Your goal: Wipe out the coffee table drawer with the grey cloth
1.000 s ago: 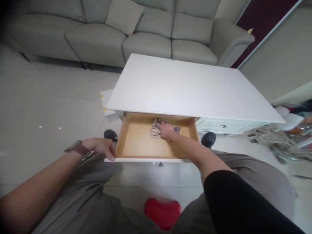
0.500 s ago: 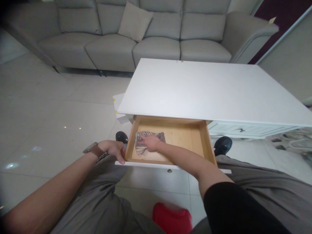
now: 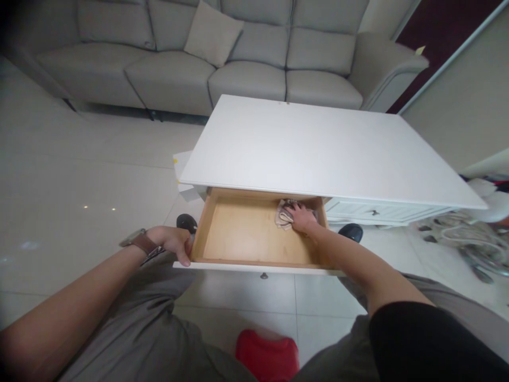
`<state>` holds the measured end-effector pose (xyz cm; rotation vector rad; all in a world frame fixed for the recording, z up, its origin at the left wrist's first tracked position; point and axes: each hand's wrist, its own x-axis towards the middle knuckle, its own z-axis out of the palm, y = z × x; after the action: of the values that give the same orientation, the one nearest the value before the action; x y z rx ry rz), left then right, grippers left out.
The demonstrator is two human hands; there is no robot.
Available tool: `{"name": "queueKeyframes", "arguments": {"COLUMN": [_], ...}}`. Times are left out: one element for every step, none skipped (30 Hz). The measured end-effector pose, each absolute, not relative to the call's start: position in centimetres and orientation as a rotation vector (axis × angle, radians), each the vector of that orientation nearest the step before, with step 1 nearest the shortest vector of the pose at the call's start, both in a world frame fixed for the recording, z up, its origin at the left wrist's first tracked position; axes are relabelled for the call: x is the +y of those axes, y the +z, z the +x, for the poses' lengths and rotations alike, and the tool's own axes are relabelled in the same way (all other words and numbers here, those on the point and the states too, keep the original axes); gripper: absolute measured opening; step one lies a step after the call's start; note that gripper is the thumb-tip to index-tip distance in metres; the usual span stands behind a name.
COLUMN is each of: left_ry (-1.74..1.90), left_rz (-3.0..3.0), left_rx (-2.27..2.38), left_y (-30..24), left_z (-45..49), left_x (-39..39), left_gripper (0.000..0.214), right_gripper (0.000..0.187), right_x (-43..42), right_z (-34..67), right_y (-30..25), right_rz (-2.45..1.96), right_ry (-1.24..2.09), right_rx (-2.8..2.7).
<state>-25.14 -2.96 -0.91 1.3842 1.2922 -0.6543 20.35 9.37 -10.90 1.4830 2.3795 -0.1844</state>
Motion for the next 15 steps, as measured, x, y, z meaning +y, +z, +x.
{"name": "queueKeyframes", "arguments": {"left_ry": [-0.654,-0.656,-0.656,-0.657,-0.655,-0.652,-0.648,-0.647,-0.645,-0.645,-0.647,-0.65,-0.655,-0.662,-0.667], "left_rz": [1.385,1.386,1.39,1.397,1.405,1.413,1.421,1.429,1.437,1.442,1.444,1.444,1.438,1.428,1.419], "left_rx": [1.301,1.308,1.314,1.315,1.316,1.316,1.318,1.324,1.331,1.337,1.341,1.345,1.345,1.342,1.337], "left_y": [-0.9,-0.9,-0.8,-0.8,-0.7,-0.6,-0.5,-0.3,-0.2,-0.1,-0.1,-0.2,-0.3,-0.4,-0.6], "left_z": [-25.1,-25.0,-25.0,-24.9,-24.9,-24.8,-24.8,-24.7,-24.7,-24.6,-24.6,-24.6,-24.6,-24.7,-24.7], "left_x": [-2.9,-2.9,-2.9,-2.9,-2.9,-2.9,-2.9,-2.9,-2.9,-2.9,-2.9,-2.9,-2.9,-2.8,-2.8], "left_gripper": [0.045,0.044,0.043,0.043,0.043,0.043,0.045,0.046,0.047,0.049,0.049,0.049,0.048,0.047,0.047], "right_gripper": [0.079,0.08,0.081,0.081,0.081,0.081,0.08,0.081,0.082,0.084,0.085,0.086,0.086,0.086,0.085], "right_x": [9.1,8.7,8.3,7.9,7.6,7.2,6.9,6.5,6.1,5.7,5.2,4.7,4.1,3.5,3.0], "right_z": [21.1,21.5,21.6,21.6,21.5,21.4,21.4,21.5,21.8,22.1,22.6,23.1,23.5,23.9,24.2], "right_y": [-10.9,-10.9,-11.0,-11.1,-11.1,-11.2,-11.3,-11.4,-11.5,-11.6,-11.6,-11.7,-11.7,-11.7,-11.6], "right_rz": [1.487,1.487,1.477,1.461,1.441,1.418,1.39,1.351,1.307,1.253,1.185,1.111,1.034,0.958,0.886], "right_ry": [-0.16,-0.141,-0.132,-0.136,-0.152,-0.176,-0.206,-0.242,-0.282,-0.323,-0.364,-0.399,-0.429,-0.452,-0.474], "right_rx": [2.366,2.358,2.36,2.369,2.381,2.396,2.41,2.422,2.43,2.439,2.45,2.466,2.488,2.515,2.54]}}
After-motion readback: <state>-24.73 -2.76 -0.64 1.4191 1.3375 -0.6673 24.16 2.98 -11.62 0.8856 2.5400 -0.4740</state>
